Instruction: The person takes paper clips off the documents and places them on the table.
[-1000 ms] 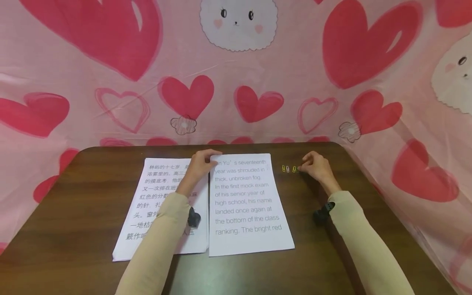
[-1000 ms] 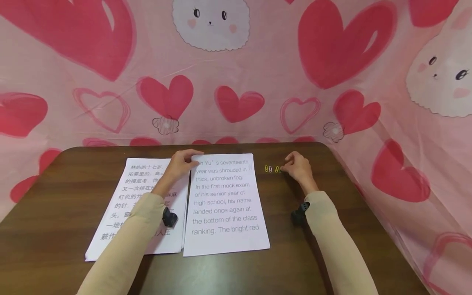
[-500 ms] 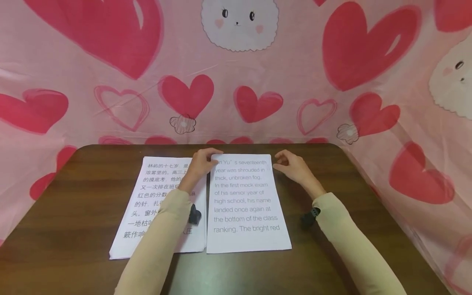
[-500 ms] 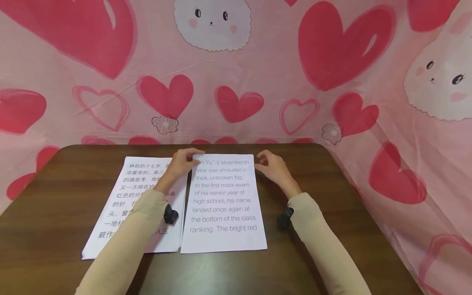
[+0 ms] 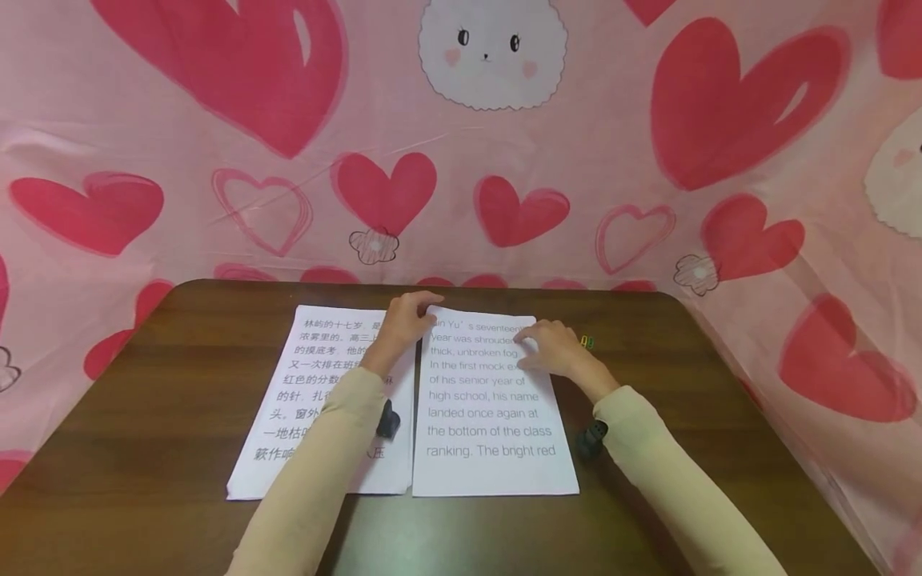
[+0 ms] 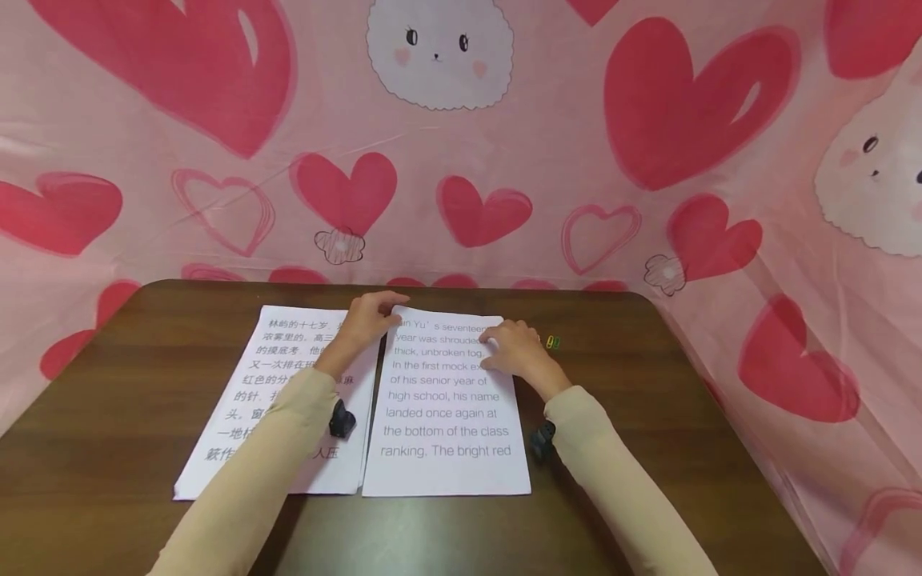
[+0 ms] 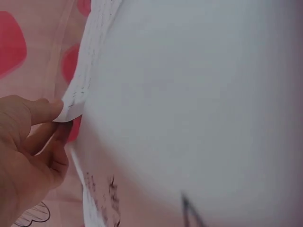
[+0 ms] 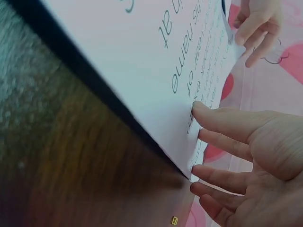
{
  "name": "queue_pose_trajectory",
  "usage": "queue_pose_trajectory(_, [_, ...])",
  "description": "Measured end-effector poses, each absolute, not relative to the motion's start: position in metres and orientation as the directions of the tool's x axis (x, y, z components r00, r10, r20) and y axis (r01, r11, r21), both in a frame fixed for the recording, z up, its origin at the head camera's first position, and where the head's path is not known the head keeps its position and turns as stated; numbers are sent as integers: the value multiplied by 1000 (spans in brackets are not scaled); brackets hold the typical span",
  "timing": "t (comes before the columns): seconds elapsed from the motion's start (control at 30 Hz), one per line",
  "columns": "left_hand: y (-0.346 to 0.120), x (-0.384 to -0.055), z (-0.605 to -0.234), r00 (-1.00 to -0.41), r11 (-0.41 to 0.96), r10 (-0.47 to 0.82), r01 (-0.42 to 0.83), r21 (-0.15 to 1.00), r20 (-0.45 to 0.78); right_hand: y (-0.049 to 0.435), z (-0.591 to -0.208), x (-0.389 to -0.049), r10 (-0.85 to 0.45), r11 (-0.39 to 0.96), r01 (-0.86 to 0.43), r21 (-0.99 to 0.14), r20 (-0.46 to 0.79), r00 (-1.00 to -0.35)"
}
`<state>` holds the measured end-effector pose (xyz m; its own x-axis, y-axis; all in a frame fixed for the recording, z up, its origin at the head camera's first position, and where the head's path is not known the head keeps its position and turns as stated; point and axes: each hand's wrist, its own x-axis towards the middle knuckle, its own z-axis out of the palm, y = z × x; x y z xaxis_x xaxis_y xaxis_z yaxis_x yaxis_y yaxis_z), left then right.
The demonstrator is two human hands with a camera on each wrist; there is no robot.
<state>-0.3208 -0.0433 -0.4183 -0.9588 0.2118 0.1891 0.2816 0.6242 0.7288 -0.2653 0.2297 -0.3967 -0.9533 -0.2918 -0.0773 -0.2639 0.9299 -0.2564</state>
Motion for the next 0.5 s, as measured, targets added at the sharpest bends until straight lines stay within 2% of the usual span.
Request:
queue_pose_trajectory(0.3, [-72,-314,-411,-956,650,192,294,701,223,233,-395,-273,-308,922,-276,-272,-85,-947])
queue_pose_trajectory(0.5, [-104,-305,-412,-947,697,196,316,644,252,251,-399,-274,-237,875,-223,-430,20,-971])
